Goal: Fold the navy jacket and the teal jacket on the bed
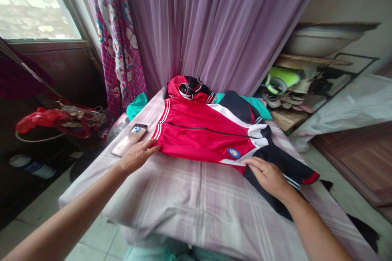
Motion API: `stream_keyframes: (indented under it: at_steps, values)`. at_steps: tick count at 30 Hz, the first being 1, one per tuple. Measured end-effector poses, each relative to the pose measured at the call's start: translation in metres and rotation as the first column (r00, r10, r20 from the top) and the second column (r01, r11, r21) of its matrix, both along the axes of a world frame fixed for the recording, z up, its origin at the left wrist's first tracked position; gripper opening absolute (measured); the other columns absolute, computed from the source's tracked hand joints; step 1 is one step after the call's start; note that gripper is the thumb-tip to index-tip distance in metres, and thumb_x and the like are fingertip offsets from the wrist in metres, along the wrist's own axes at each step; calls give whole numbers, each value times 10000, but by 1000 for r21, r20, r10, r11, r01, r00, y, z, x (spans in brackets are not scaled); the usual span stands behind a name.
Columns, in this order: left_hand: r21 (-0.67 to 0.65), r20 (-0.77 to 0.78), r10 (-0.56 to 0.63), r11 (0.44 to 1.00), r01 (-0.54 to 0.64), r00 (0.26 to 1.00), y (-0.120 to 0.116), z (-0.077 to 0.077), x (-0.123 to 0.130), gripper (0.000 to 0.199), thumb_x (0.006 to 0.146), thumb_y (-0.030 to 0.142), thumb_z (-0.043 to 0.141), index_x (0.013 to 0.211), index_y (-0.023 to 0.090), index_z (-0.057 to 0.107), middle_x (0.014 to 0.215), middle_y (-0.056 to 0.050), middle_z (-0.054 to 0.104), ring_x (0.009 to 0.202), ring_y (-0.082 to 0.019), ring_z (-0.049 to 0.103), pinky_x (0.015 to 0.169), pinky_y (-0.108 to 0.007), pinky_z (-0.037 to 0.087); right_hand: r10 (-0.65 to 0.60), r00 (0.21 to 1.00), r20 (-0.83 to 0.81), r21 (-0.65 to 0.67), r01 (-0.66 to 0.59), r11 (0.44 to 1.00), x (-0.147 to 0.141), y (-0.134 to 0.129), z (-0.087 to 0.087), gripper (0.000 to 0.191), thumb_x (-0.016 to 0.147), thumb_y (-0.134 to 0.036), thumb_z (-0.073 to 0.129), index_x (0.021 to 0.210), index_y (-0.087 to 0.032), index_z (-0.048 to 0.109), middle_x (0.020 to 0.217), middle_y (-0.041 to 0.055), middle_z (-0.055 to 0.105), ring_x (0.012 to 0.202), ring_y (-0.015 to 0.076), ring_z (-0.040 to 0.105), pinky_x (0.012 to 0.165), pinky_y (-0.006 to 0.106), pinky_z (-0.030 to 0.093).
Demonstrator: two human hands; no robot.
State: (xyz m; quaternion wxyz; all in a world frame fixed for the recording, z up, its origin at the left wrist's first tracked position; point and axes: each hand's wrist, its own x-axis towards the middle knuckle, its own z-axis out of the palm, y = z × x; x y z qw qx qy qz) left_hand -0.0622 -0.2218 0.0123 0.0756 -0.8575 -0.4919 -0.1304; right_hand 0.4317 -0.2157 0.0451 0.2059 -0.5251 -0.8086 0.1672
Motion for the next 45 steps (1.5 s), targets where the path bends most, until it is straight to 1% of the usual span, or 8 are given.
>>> stream_keyframes:
  at_steps: [7, 14, 17, 22, 28, 34, 41, 45]
  values:
    - [-44, 5, -181, 982, 181, 983, -28, -4, 2, 315, 979, 167, 413, 1060, 242, 708, 1166, -80, 698, 1120, -186, 628, 1038, -359, 480, 207, 890, 406, -341, -63, 938, -29, -34, 8, 384, 811, -151, 443, 921, -308, 775, 981, 39, 777, 958, 240, 705, 799, 318, 476]
    - [-143, -21, -126, 982, 121, 992, -28, 23, 18, 288, 977, 307, 433, 891, 219, 694, 838, -63, 703, 838, -196, 659, 886, -369, 505, 255, 889, 380, -410, -85, 908, -33, -15, 27, 297, 873, -299, 504, 705, -248, 743, 764, 44, 753, 726, 205, 676, 668, 279, 443]
    - [-168, 24, -43, 985, 46, 999, -3, 24, 38, 384, 1010, 382, 368, 932, 218, 706, 825, -61, 713, 830, -197, 674, 879, -366, 506, 138, 943, 301, -218, -73, 973, -52, 15, 21, 340, 925, -315, 430, 904, -246, 762, 945, 70, 768, 889, 222, 691, 812, 305, 482]
    - [-152, 97, 160, 978, -144, 982, 50, -8, 79, 471, 995, 453, 387, 1305, 181, 615, 1403, -139, 595, 1350, -279, 494, 1130, -470, 370, -192, 936, 295, 55, 184, 981, -80, 61, -30, 517, 964, -366, 373, 1422, -185, 530, 1489, 149, 512, 1398, 274, 423, 1153, 498, 290]
    - [-166, 58, 280, 949, -267, 958, 66, -47, 82, 574, 955, 542, 429, 1427, 229, 523, 1536, -132, 466, 1457, -333, 355, 1179, -569, 258, -462, 778, 425, 20, 503, 864, -14, 75, -75, 610, 995, -425, 272, 1524, -144, 389, 1592, 182, 348, 1469, 316, 302, 1155, 552, 265]
    - [-157, 140, 233, 965, -210, 962, 76, -41, 62, 518, 979, 478, 339, 1364, 224, 577, 1452, -106, 567, 1358, -279, 503, 1116, -480, 399, -600, 704, 380, 26, 640, 768, 25, 81, -57, 535, 992, -379, 318, 1420, -149, 542, 1474, 191, 506, 1366, 320, 449, 1096, 478, 349]
    - [-56, 40, 499, 866, -496, 866, 92, -7, 25, 455, 976, 385, 280, 1128, 169, 650, 1082, -140, 741, 996, -272, 710, 885, -379, 527, -762, 582, 286, 166, 753, 637, 46, 111, -23, 557, 968, -417, 371, 1357, -78, 579, 1260, 244, 636, 1193, 335, 575, 983, 432, 412]
    - [-125, -92, 584, 797, -591, 806, 96, -5, 29, 437, 964, 372, 296, 1137, 160, 637, 1028, -147, 747, 944, -280, 717, 826, -372, 528, -713, 599, 366, 79, 743, 665, 55, 124, -20, 497, 959, -432, 396, 1178, -115, 711, 1167, 227, 684, 1142, 341, 601, 938, 426, 427]
